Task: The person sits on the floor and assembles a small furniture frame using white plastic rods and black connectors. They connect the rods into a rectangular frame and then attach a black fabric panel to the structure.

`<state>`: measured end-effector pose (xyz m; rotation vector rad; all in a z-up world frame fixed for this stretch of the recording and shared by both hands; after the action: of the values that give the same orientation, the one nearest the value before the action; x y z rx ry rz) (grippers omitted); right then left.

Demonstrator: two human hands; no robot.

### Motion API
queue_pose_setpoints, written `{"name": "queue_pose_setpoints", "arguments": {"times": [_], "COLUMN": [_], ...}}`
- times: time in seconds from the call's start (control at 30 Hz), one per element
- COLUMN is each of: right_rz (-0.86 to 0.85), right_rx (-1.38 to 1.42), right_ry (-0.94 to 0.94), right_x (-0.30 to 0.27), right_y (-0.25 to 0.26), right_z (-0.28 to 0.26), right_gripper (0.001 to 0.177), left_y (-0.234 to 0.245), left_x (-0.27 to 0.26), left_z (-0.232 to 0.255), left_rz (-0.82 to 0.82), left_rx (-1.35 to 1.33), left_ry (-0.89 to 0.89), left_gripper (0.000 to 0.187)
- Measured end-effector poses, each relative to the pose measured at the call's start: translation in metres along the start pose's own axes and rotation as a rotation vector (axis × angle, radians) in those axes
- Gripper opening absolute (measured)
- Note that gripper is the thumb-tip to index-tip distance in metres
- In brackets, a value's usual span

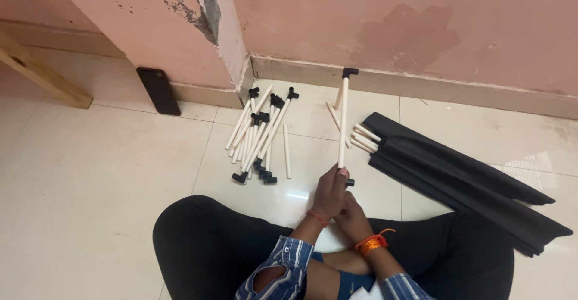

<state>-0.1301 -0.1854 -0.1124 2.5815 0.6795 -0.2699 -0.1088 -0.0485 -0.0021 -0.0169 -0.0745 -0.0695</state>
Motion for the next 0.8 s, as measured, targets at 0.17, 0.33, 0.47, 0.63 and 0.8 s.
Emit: {"name": "queue_pose_setpoints", "arguments": {"times": [0.17, 0.33, 0.47, 0.63, 0.8], "right_rz": [0.106, 0.140, 0.171, 0.176, 0.181], "right_rx": [-0.156, -0.252, -0.342, -0.538, -0.595], "right_ry": [0.160, 0.148, 0.122, 0.202, 0.232], "right_x": [0.005, 0.012, 0.017, 0.026, 0.026], "right_y": [-0.006, -0.004, -0.008, -0.012, -0.015], "right_z": [0.009, 0.015, 0.029, 0.040, 0.044], "right_gripper": [0.034, 0.026, 0.025, 0.020, 0.018], "left_y": [-0.004, -0.001, -0.005, -0.005, -0.004], "left_x": [0.002, 0.008, 0.008, 0.010, 0.011], "left_z": [0.020, 0.031, 0.030, 0.030, 0.029], "left_rz": [-0.018, -0.035, -0.060, -0.094, -0.094], "left_rx": [-0.143, 0.077, 0.128, 0.218, 0.292], "left_ry": [0.092, 0.076, 0.094, 0.081, 0.082], "left_gripper": [0.027, 0.034, 0.034, 0.035, 0.034]}}
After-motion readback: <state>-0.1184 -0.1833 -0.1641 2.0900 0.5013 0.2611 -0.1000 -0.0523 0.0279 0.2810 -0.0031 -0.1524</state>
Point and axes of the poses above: each hand's wrist, its own x-axis towards the middle knuckle, its own y-axis out of the back of the hand, z = x × y, the point moved 1 cm from there along x, towards the middle knuckle, and after that the axes turned 10 degrees about -z, right-handed, at the moved point
